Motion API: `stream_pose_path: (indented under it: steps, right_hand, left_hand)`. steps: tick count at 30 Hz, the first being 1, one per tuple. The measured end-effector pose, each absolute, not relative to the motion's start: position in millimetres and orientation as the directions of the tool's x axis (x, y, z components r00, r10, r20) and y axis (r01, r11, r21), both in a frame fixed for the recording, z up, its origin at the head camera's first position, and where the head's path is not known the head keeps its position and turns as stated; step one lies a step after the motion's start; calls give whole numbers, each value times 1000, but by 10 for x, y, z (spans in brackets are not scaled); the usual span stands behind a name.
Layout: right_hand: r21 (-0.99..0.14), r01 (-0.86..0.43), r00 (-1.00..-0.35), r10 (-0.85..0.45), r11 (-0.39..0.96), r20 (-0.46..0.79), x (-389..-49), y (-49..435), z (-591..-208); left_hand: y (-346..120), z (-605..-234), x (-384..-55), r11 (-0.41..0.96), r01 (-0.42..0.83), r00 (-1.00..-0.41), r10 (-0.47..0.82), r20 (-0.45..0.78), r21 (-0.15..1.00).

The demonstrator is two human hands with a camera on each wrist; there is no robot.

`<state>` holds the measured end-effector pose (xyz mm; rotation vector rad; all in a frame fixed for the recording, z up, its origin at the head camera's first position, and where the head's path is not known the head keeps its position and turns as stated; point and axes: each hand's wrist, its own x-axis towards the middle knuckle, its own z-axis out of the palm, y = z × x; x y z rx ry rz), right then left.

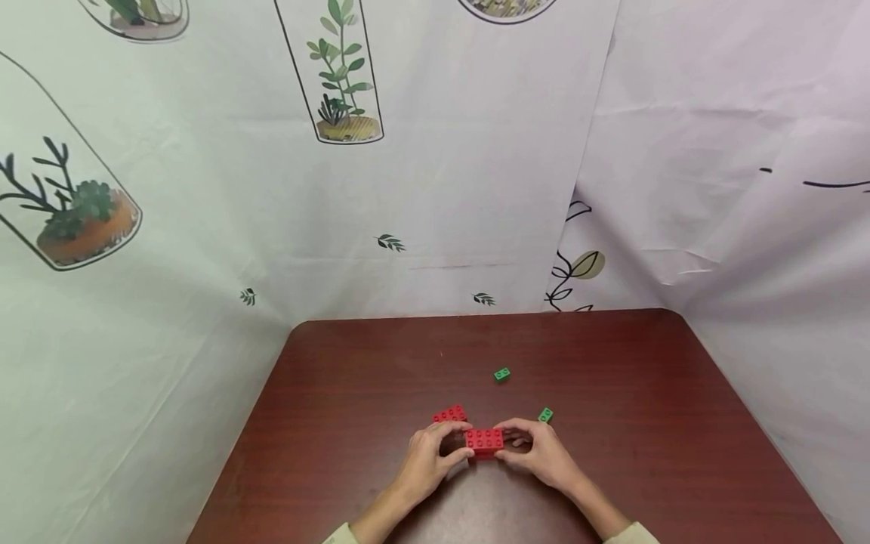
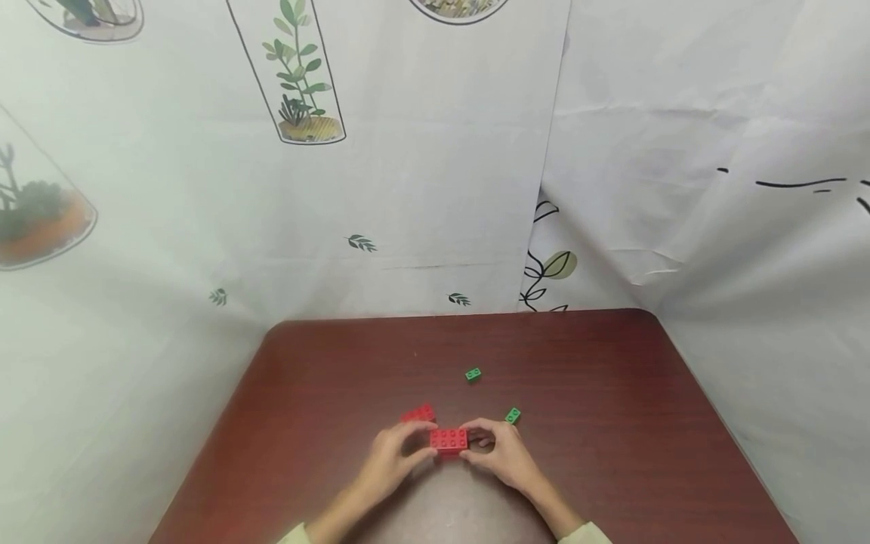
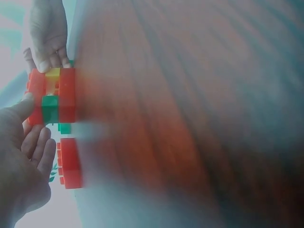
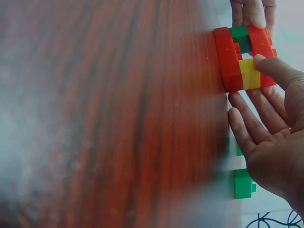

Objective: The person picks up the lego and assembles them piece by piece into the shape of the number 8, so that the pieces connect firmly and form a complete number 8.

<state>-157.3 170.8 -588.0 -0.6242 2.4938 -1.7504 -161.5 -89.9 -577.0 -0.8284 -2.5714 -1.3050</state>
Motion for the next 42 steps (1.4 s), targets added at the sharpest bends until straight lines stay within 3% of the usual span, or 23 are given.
stream_pose_path:
  steps: [10, 16, 21, 31, 42]
  right_hand:
    - [-910, -308, -918, -337, 279, 207, -1555, 1746, -5840]
    - [-865, -445, -883, -278, 233, 380, -1553, 1842, -5817]
    - [-816, -503, -864, -134, 284, 486, -1572, 1962, -5771]
    - [-807, -331, -901, 89, 489, 424, -1577, 2164, -5816]
    - [-896, -195, -956, 128, 398, 265, -1585, 2209, -5889]
  left_hand:
    - [-907, -5763, -1633, 470, 536, -835, 419, 358, 701]
    - [-916, -5787, -1640, 458, 530, -836, 423, 350, 713]
    - [-922, -5802, -1647, 443, 527, -835, 430, 344, 725]
    - [-923, -5790, -1651, 462, 528, -835, 436, 336, 713]
    - [-925, -5792, -1656, 459, 524, -836, 437, 331, 718]
